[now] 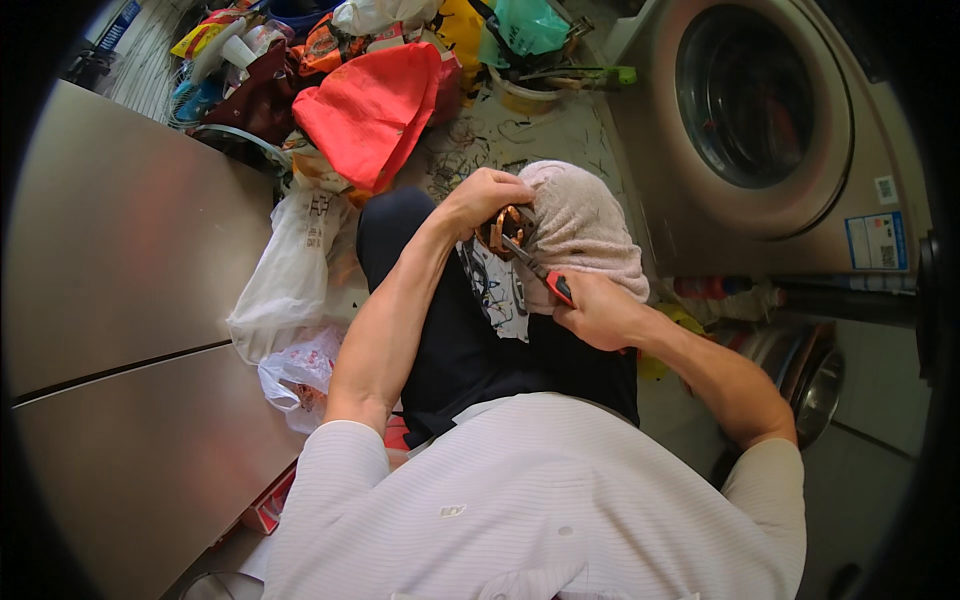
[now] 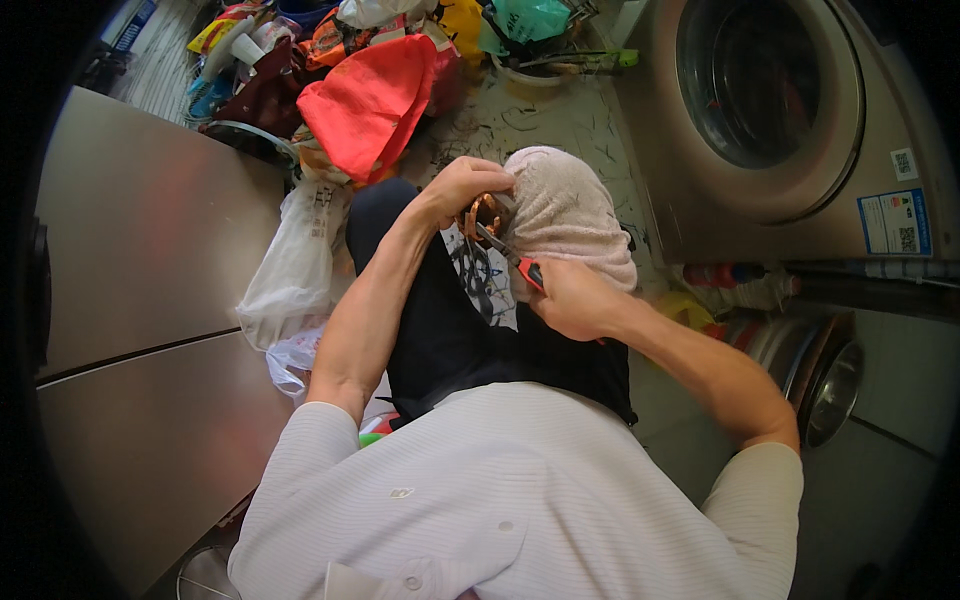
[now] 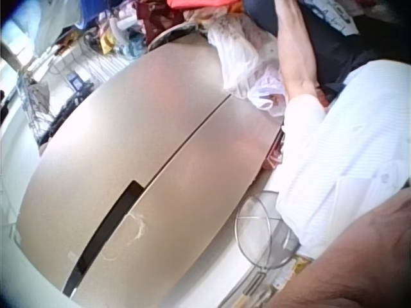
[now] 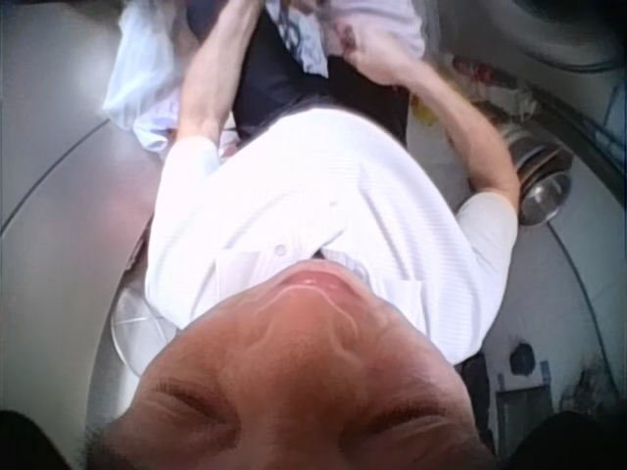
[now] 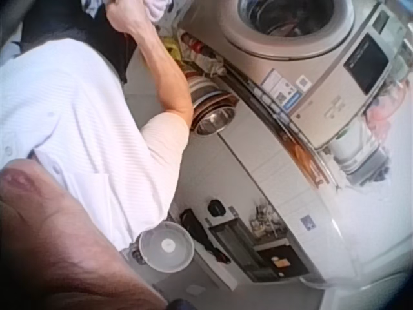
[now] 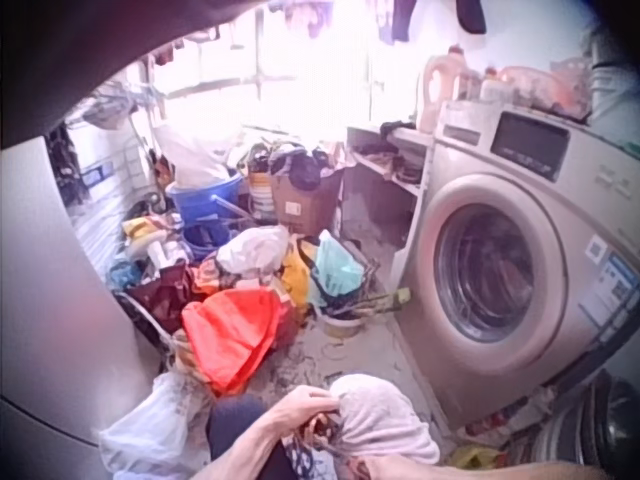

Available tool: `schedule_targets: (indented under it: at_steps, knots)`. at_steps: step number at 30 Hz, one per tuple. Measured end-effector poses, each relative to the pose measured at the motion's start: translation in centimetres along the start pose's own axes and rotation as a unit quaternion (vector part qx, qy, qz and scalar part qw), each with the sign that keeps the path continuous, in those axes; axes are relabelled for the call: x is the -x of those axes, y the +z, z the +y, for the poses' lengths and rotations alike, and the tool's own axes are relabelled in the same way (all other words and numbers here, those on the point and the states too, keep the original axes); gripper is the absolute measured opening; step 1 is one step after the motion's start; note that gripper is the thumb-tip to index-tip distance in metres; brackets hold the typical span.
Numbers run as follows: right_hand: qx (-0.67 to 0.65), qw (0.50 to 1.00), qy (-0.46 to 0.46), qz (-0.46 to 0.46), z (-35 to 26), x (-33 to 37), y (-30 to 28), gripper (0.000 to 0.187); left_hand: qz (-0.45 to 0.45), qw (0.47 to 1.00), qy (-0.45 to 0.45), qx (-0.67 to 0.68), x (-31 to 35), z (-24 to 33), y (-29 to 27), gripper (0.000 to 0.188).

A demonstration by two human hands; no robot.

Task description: The person disassembles a motor stator by cutting and pulling copper coils with pliers, prying inside the metal core with a screwdriver, and pulling out copper wires using the pliers.

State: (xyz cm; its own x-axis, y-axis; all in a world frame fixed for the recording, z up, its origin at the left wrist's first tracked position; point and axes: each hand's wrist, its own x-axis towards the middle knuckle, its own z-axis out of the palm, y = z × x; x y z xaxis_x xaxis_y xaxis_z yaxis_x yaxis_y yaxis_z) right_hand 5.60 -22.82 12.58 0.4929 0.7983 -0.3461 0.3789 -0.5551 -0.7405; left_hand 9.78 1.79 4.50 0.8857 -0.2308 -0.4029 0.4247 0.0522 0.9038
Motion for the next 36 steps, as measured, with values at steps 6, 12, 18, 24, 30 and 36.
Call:
schedule_targets:
  at_steps: [6, 12, 18, 24, 30, 36]
  knots:
    - [-0.299, 0.93, 0.199, -0.08, -1.3, 0.1, -0.6, 0.016, 0.025, 0.993, -0.003, 0.118, 0.1, -0.9, 0.2, 0.026]
    - [-0.559, 0.816, 0.135, -0.058, -0.6, -0.5, 1.9, 0.016, 0.026, 0.978, -0.08, 0.188, 0.0, -1.1, 0.3, 0.031]
    - [-0.74, 0.67, 0.027, -0.047, 0.6, -0.8, 5.2, 0.028, 0.014, 0.962, -0.02, 0.273, 1.9, -0.1, 1.0, 0.031]
    - [-0.702, 0.711, -0.01, -0.029, 1.1, -0.6, 4.9, 0.035, -0.039, 0.96, 0.059, 0.27, 3.1, -1.2, 0.1, 0.048]
    - [-0.665, 0.738, 0.05, -0.098, 1.5, -0.2, 2.7, 0.038, 0.053, 0.976, 0.07, 0.201, 3.7, -1.5, 0.3, 0.053]
    - [-0.665, 0.716, 0.124, -0.171, 2.7, -0.7, 1.5, 0.032, 0.171, 0.98, 0.105, -0.004, 4.2, -1.9, 0.0, 0.051]
